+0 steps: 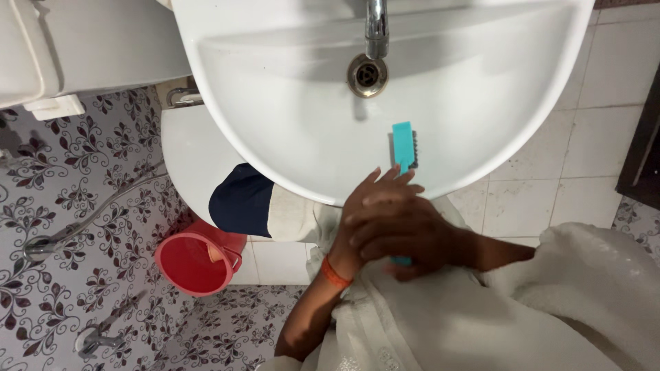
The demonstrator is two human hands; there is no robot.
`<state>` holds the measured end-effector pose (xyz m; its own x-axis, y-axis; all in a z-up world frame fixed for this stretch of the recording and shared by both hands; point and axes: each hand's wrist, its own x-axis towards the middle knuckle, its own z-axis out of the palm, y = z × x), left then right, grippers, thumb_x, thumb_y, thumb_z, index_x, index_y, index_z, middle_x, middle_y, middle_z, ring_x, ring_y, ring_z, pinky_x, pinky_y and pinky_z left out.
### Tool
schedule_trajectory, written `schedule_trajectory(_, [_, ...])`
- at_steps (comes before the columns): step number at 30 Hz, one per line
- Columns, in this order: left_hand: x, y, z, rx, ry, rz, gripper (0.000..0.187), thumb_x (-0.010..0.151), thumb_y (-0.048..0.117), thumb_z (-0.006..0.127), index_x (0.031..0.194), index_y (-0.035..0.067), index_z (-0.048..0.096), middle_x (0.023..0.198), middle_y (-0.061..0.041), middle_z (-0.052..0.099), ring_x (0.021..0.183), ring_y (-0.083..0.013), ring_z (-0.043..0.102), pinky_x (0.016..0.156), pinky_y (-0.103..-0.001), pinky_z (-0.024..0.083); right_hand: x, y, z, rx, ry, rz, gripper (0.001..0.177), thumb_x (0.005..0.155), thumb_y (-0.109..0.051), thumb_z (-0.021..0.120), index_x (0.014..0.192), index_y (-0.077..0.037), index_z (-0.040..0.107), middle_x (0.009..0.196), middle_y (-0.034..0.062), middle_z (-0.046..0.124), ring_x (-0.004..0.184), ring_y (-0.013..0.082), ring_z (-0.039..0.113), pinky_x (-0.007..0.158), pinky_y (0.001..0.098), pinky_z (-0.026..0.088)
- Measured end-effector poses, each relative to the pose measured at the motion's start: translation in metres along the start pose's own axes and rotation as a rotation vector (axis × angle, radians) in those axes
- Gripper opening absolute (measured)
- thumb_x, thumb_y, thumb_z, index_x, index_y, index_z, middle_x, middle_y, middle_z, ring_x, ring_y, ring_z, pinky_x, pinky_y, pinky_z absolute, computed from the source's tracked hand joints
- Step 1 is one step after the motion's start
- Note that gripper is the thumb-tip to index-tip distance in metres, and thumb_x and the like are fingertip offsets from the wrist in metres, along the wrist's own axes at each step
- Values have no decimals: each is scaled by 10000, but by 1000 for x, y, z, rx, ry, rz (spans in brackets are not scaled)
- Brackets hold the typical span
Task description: The person cleans a bathroom sink by scrubbing the drain area with a small brush by hand.
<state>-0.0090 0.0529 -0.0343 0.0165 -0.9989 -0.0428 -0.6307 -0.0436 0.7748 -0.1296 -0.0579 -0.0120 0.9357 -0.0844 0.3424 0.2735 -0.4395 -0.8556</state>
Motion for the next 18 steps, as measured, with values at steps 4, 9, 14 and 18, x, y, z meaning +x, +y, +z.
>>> schedule_trajectory(4, [18,-21,-2,-94,84,-129,438,989,359,570,1367,148,642,1552,-61,553,1465,-221,475,1256,-406,297,0,17,13,-117,21,142,357,847,-191,676,1190,-106,729,1389,50,643,1346,297,545,1154,529,426])
schedule_trajectory(9, [26,-26,-13,154,208,9,567,805,377,675,1279,66,674,1425,-180,601,1381,-389,493,1163,-532,276,-10,29,3,-293,128,191,211,854,-234,720,1023,-117,676,1387,92,616,1390,369,537,1115,535,445])
schedule_trajectory(14, [13,15,-10,178,91,-72,448,823,276,700,1225,80,677,1389,-179,644,1371,-386,566,1203,-518,360,-44,15,7,-184,241,145,401,670,-501,782,906,-183,719,1050,52,614,971,285,569,792,461,434])
schedule_trajectory(18, [35,-12,-21,46,95,-448,436,962,264,638,1346,58,636,1369,-146,661,1239,-370,621,1062,-517,444,-13,22,-3,-248,189,406,188,816,-314,738,848,-136,689,987,64,626,923,313,603,747,439,505])
